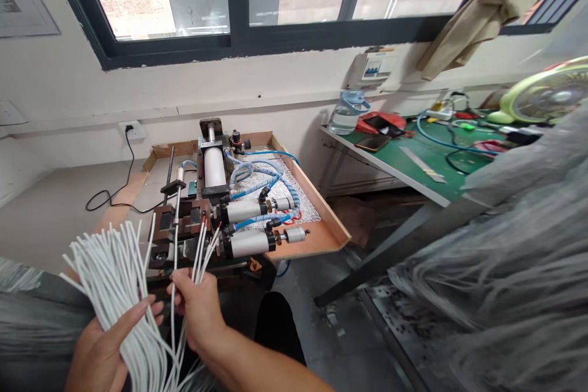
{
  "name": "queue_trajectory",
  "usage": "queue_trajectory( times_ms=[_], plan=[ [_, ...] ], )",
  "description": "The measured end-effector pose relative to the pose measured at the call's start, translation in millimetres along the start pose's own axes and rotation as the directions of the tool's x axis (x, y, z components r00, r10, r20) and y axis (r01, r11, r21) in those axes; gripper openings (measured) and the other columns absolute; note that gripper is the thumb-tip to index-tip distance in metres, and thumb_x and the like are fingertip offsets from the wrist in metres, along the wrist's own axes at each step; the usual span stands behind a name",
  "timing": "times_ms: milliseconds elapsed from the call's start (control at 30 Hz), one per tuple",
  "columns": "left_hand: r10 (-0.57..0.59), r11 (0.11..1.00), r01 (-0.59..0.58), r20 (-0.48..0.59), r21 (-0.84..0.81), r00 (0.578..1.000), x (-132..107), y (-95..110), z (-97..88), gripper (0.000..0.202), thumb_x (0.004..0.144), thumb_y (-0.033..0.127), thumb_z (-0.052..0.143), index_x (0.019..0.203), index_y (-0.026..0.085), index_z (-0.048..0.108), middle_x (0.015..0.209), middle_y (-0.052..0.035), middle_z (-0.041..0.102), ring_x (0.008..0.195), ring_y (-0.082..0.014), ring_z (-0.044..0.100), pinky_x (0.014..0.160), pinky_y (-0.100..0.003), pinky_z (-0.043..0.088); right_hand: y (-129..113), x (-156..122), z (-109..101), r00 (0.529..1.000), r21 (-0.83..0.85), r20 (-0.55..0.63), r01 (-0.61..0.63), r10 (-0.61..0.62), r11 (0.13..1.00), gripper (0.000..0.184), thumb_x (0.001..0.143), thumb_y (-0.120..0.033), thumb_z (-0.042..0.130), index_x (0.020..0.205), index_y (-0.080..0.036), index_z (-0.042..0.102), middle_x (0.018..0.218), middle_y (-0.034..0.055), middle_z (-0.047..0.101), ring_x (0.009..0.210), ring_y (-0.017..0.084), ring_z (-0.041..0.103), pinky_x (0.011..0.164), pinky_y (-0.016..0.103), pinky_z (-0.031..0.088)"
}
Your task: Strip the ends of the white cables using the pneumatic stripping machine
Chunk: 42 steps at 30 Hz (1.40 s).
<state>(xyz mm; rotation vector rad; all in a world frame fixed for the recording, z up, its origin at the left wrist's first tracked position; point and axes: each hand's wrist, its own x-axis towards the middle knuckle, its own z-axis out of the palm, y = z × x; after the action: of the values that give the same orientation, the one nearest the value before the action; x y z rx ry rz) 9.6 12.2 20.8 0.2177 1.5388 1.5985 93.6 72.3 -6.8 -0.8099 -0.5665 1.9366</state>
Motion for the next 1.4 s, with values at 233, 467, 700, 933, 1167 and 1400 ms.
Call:
queue_trajectory(
  times_ms=[233,467,700,933,1167,1400],
  plan=[
    [0.035,0.999,-0.034,-0.025,0.040,0.999,1,-1,-0.6,0.025,0.048,0.018,0.071,0.069,0.010,0.059,0.056,-0.0056,0.064,0.054,-0.0203,0.060,0.054,-0.031,0.049,-3,3,4,0.994,0.051,-0.072,-0.076,0.080,0.996,0.018,0.058,-0.025,0.061,0.052,-0.011,0.053,0.041,-0.0031,0.046,0.034,0.003,0.033,0.035,0.015,0.020],
    [0.059,0.997,-0.060,0.018,0.058,0.998,-2,-4,0.2,0.026,0.050,0.019,0.070,0.071,0.010,0.059,0.055,-0.0044,0.064,0.050,-0.0173,0.058,0.050,-0.028,0.047,-2,4,5,0.988,0.107,0.064,-0.145,0.139,0.984,0.020,0.058,-0.028,0.063,0.060,-0.009,0.056,0.043,-0.0037,0.045,0.035,0.002,0.034,0.034,0.014,0.024],
    [0.038,0.995,-0.045,0.082,0.088,0.996,-2,-9,-2.1,0.032,0.052,0.021,0.069,0.080,0.009,0.061,0.064,-0.0064,0.066,0.058,-0.0204,0.060,0.054,-0.031,0.047,-2,-6,6,0.982,-0.022,0.167,-0.091,0.094,0.996,0.023,0.057,-0.033,0.065,0.059,-0.012,0.055,0.040,-0.0046,0.043,0.033,0.007,0.039,0.031,0.018,0.030],
    [0.023,0.999,-0.025,0.063,0.026,0.998,-1,-9,-3.5,0.028,0.051,0.018,0.070,0.076,0.009,0.062,0.068,-0.0071,0.066,0.063,-0.0213,0.060,0.063,-0.035,0.049,2,-7,-2,0.999,-0.080,0.033,0.008,-0.005,0.997,0.022,0.062,-0.029,0.062,0.059,-0.007,0.060,0.045,-0.0006,0.049,0.036,0.003,0.038,0.037,0.015,0.024],
    [0.041,0.998,-0.042,0.028,0.054,0.999,-1,-9,-2.7,0.026,0.050,0.019,0.071,0.071,0.009,0.060,0.057,-0.0055,0.064,0.054,-0.0189,0.059,0.053,-0.030,0.048,-1,3,-1,0.994,-0.063,0.064,-0.087,0.091,0.994,0.022,0.061,-0.030,0.062,0.060,-0.008,0.058,0.042,-0.0039,0.043,0.034,0.003,0.033,0.035,0.015,0.021],
    [0.071,0.998,-0.070,0.114,-0.008,0.991,-2,-10,-4.2,0.030,0.053,0.017,0.068,0.082,0.012,0.061,0.071,-0.0052,0.067,0.063,-0.0196,0.060,0.062,-0.032,0.048,2,-5,0,0.983,-0.085,0.181,-0.027,0.042,0.996,0.023,0.056,-0.030,0.066,0.060,-0.010,0.056,0.045,-0.0019,0.049,0.036,0.005,0.038,0.036,0.018,0.029]
  ],
)
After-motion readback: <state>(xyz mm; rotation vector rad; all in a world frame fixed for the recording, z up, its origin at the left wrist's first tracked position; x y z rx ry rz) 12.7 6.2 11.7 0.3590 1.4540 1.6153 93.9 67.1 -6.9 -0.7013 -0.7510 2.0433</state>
